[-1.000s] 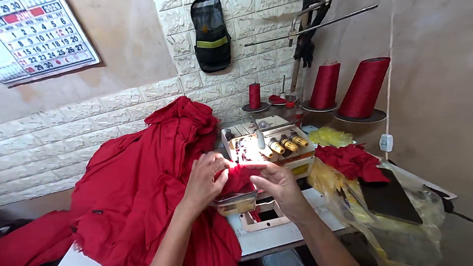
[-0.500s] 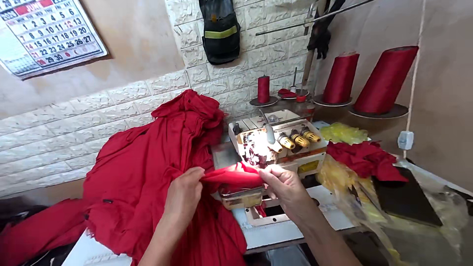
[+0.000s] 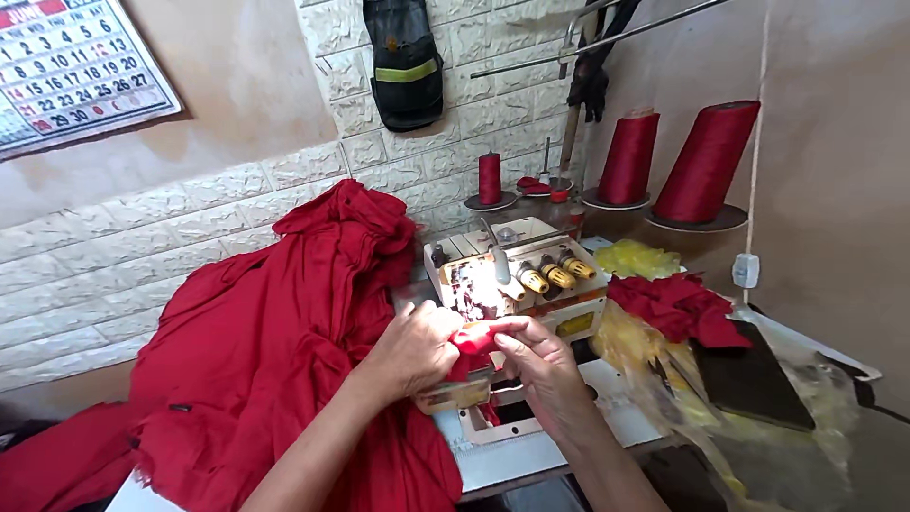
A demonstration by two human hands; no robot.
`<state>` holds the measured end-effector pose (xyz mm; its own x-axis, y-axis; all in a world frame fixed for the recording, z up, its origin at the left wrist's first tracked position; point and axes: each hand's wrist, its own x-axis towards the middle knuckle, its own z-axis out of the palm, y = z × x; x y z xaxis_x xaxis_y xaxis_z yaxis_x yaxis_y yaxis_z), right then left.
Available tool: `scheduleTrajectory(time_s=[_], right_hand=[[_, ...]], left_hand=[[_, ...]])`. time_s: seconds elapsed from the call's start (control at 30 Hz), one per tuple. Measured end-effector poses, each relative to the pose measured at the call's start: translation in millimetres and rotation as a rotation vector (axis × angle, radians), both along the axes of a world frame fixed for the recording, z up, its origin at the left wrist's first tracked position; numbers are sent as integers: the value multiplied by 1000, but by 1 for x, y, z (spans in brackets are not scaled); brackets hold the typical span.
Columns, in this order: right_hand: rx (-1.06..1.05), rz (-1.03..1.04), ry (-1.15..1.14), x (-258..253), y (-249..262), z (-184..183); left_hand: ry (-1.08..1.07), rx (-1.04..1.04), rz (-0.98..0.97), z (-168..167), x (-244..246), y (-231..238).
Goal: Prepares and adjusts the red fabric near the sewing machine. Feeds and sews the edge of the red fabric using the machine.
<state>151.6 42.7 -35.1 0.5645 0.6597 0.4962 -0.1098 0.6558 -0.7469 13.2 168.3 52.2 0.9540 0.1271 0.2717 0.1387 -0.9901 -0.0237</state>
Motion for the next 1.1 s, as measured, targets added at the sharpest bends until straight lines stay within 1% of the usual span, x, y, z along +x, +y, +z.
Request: scheduleTrajectory(time_s=[0.03,0.1,0.2,0.43,0.5,0.57,0.63,0.73,0.83,0.9,1.0,1.1], right_hand=[[3,4,2,1,0,0],[4,18,-1,3,0,-1],[8,42,-26,6,0,0],[22,78,-114,2,4,9],[1,113,-235,4,3,13],[-73,113,-490,4,4,14],[-153,68,-699,-3,5,14],[-161,0,-803,-15,5,13],[-181,-106,-793,-17,1,12],[-232,-221,-787,-15,-3,13],[-256,-425,-829,-7,3,5],[-254,-487,-749,2,13,-7]], left_hand=[[16,-4,-20,0,1,6],[70,-82,-53,7,-2,12],[89,-166,-93,16,-10,13],[-9,-201,-155,17,-27,3],[-47,-206,-235,17,-31,2],[-78,-208,-286,19,-32,-2],[-95,-225,-265,17,-28,-6],[26,-280,-110,18,-19,-13],[177,-216,-5,22,-6,-15],[180,-128,23,27,-3,-11],[152,-99,23,40,-8,-6],[93,-31,15,43,-16,-2]])
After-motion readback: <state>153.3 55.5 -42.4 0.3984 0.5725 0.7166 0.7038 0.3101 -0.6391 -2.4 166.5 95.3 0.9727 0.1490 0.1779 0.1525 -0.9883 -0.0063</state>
